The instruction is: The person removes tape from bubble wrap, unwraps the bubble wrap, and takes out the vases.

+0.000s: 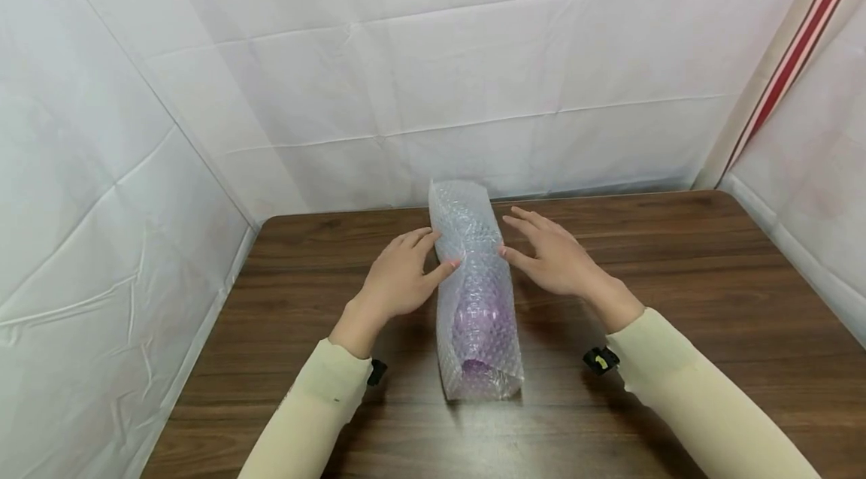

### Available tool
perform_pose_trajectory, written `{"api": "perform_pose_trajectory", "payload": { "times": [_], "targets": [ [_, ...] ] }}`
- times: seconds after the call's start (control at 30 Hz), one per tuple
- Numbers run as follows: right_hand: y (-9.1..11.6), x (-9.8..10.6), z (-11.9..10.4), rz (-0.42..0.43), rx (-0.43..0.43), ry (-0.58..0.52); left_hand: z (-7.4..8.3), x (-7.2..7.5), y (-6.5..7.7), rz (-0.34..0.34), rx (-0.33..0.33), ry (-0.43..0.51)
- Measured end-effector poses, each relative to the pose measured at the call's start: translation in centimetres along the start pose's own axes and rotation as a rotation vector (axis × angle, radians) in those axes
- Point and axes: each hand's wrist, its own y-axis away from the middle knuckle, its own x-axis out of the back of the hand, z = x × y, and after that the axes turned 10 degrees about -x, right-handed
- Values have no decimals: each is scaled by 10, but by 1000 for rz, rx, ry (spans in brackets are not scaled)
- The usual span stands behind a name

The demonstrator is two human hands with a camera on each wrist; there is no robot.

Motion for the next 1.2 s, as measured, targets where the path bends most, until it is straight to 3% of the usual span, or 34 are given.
{"api": "perform_pose_trajectory", "payload": {
  "times": [0.33,0.67,0.93,1.2],
  "targets": [
    [7,-5,-17,-31,57,-13,24,4,5,-5,-55,-28],
    [9,-11,-36,-4,74,-63,27,5,4,3,-83,5],
    [10,-17,-46,3,42,-95,32,2,1,38,-86,10],
    [10,-22,-47,31,29,-109,42,0,-3,93,-50,-57]
  ]
}}
